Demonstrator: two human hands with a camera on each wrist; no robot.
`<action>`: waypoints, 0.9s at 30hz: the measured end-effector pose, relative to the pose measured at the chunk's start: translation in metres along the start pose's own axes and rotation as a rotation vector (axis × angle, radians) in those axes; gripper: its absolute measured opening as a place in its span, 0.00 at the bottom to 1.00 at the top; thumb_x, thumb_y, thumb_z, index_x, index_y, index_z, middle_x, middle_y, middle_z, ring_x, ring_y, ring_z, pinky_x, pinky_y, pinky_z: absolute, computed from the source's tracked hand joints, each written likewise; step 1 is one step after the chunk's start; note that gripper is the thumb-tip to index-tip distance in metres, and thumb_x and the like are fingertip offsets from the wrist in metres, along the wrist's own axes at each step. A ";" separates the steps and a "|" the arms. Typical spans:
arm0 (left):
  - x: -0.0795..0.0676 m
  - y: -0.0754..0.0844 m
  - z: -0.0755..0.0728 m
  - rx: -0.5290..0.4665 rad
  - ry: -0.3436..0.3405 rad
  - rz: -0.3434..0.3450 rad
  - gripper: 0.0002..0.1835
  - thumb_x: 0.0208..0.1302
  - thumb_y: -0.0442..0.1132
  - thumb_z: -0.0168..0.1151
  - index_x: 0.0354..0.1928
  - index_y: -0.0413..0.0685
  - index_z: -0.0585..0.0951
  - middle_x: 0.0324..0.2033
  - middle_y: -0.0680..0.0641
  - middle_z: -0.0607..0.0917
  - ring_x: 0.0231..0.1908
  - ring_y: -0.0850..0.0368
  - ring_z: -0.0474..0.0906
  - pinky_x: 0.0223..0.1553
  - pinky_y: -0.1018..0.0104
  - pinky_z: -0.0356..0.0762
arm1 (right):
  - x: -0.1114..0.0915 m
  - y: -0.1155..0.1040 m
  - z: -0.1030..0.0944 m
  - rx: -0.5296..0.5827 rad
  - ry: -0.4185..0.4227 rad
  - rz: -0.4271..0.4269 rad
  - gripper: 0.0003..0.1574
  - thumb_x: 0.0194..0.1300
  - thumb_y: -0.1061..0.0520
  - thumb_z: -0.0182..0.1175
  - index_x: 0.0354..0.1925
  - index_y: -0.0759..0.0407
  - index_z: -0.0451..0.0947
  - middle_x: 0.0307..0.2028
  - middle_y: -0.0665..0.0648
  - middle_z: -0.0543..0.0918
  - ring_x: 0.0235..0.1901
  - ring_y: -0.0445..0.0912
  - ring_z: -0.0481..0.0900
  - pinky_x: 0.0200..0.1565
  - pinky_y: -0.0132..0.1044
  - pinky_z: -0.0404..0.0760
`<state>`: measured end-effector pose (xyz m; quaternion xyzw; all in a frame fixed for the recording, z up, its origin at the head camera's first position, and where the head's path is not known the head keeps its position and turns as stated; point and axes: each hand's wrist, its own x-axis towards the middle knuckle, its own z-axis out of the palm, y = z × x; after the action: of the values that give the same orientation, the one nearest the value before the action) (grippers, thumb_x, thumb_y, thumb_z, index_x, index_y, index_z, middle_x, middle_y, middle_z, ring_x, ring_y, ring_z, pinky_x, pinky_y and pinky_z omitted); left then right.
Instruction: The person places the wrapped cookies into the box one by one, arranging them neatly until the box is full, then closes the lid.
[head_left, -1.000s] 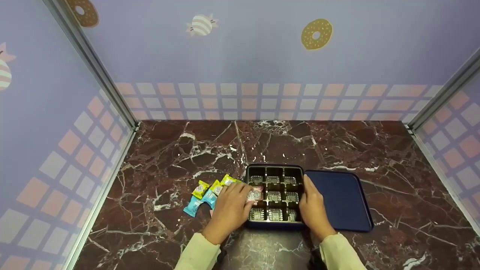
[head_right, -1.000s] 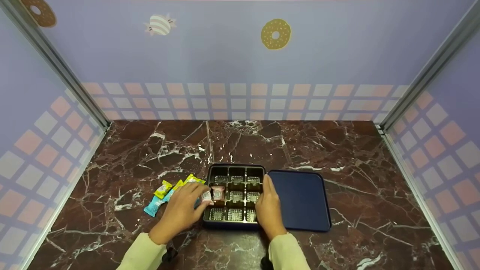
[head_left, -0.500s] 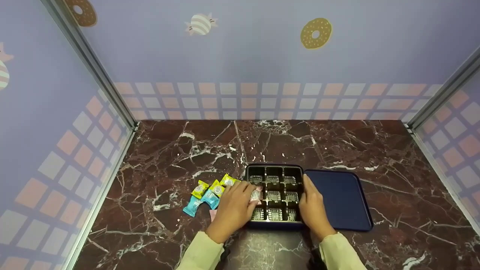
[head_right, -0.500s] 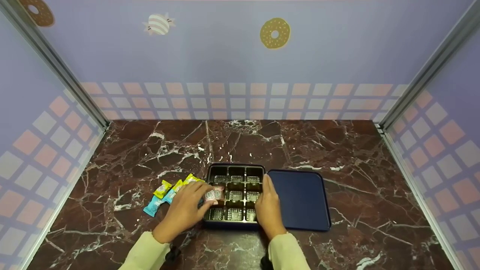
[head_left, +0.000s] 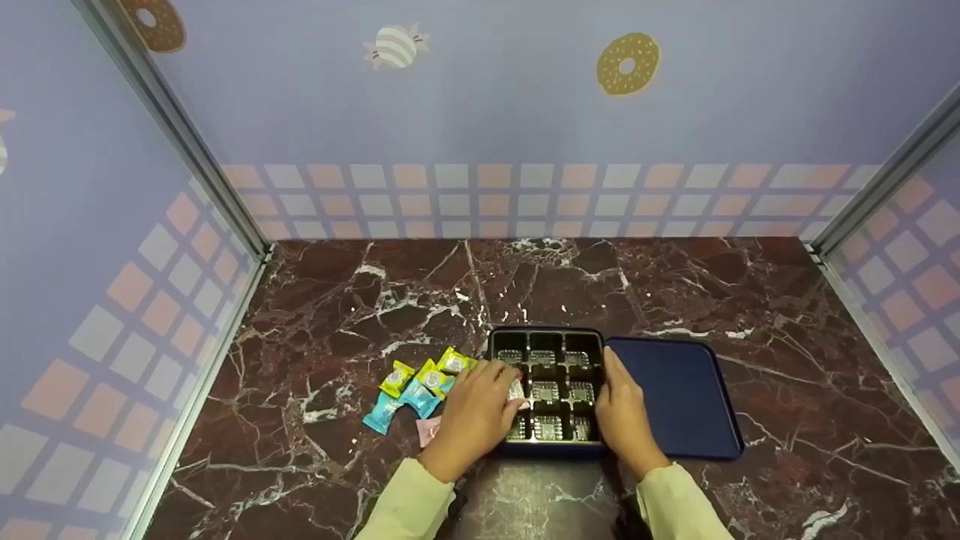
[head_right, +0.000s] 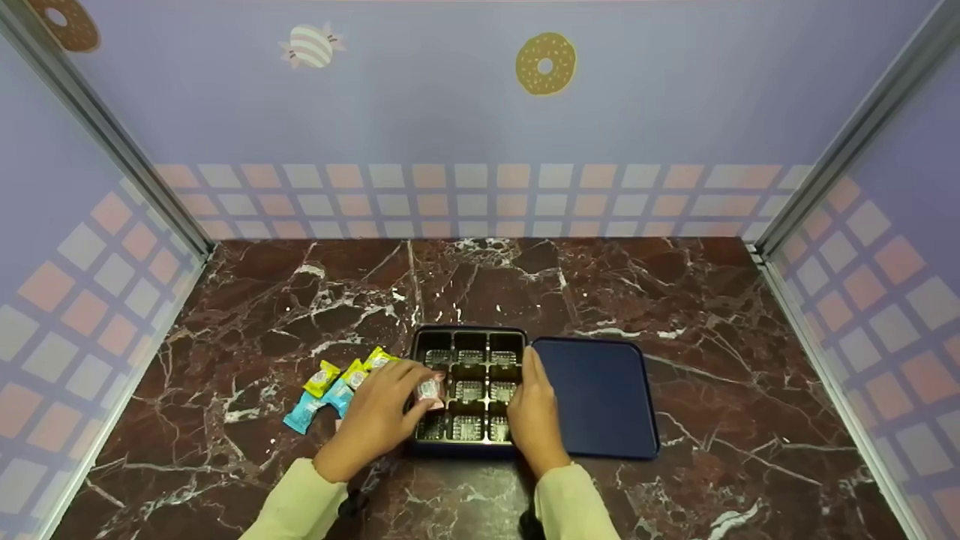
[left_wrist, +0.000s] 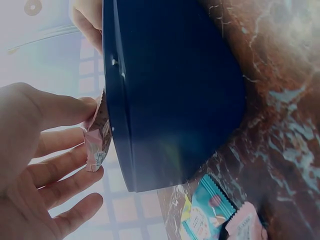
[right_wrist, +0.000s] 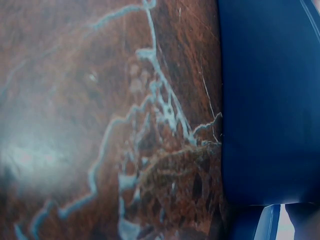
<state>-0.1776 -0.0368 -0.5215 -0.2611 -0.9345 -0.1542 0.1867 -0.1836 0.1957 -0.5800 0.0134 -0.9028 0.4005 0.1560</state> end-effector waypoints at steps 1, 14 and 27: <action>0.001 0.001 0.000 0.002 -0.002 0.001 0.17 0.55 0.48 0.69 0.45 0.51 0.81 0.41 0.51 0.83 0.44 0.54 0.78 0.44 0.59 0.75 | 0.000 0.000 0.000 0.003 -0.005 0.003 0.35 0.61 0.75 0.46 0.68 0.74 0.59 0.67 0.73 0.64 0.68 0.64 0.63 0.69 0.53 0.61; 0.007 0.004 0.004 0.002 0.007 0.022 0.17 0.55 0.47 0.68 0.46 0.50 0.81 0.42 0.52 0.83 0.45 0.54 0.78 0.48 0.58 0.76 | 0.000 0.000 -0.001 -0.001 -0.012 0.003 0.35 0.62 0.75 0.45 0.68 0.73 0.58 0.68 0.72 0.64 0.68 0.64 0.63 0.69 0.53 0.61; 0.012 0.008 0.009 0.011 -0.019 0.021 0.16 0.56 0.46 0.68 0.46 0.51 0.82 0.44 0.52 0.84 0.47 0.54 0.77 0.46 0.58 0.75 | 0.000 -0.002 -0.001 0.001 -0.007 -0.003 0.35 0.61 0.75 0.45 0.68 0.74 0.59 0.67 0.72 0.65 0.68 0.63 0.63 0.69 0.53 0.61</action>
<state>-0.1854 -0.0218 -0.5226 -0.2714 -0.9342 -0.1444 0.1811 -0.1829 0.1949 -0.5778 0.0159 -0.9030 0.4009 0.1535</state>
